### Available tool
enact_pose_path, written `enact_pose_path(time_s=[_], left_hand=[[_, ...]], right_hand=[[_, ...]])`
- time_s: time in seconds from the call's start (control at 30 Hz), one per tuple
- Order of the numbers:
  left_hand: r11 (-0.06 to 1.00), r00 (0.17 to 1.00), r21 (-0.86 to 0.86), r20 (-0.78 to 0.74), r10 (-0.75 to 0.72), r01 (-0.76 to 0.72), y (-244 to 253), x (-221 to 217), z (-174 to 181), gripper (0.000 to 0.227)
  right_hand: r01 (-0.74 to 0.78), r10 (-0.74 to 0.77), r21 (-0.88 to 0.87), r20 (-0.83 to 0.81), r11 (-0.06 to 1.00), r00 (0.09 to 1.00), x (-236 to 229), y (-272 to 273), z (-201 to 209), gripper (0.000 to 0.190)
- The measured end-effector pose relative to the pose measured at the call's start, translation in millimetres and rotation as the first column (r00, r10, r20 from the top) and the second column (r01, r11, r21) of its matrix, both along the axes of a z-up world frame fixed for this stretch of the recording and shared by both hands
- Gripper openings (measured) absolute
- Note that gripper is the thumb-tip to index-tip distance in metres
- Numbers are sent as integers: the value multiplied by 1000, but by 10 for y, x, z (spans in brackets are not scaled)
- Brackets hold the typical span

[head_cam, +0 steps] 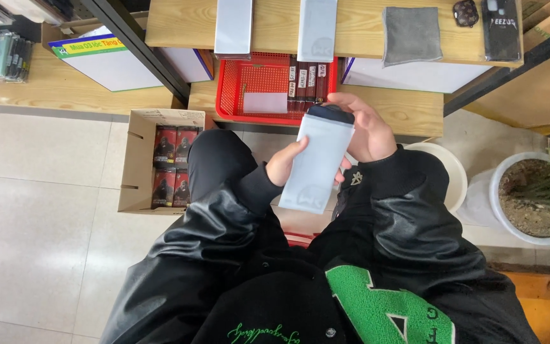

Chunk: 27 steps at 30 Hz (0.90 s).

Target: The person sits on the floor and repeatedly takes black rectangular items from a red basket, places them into white paper sleeves, and arranges the packaged items on a low wooden table.

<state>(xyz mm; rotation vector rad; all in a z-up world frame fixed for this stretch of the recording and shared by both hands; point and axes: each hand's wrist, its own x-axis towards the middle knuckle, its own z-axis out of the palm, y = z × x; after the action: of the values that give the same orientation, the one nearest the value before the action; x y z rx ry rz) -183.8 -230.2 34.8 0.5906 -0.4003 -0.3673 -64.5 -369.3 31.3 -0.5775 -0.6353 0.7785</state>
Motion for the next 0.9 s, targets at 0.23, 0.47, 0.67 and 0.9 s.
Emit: enact_pose_path(time_s=[0.23,0.47,0.67,0.9], left_hand=[[947,952,-110,-16,-304,301,-43,-37,3,79],[918,929,-156,-9,-370,364,-66,-28,-55,81],[940,946,-126,-19,-323,318,-97,-52,-17,81],[974,969,-20,-93,-228,227,-17,-68,53,78]], right_hand=[[-119,106,75,163,990,981,-39,20,2,63],[-159,144,115,124,981,982,-38,32,-91,73],[-30,27,30,93,999,995,-22,6,-89,64],[272,-229,-296,174,916,958,6,-56,28,15]])
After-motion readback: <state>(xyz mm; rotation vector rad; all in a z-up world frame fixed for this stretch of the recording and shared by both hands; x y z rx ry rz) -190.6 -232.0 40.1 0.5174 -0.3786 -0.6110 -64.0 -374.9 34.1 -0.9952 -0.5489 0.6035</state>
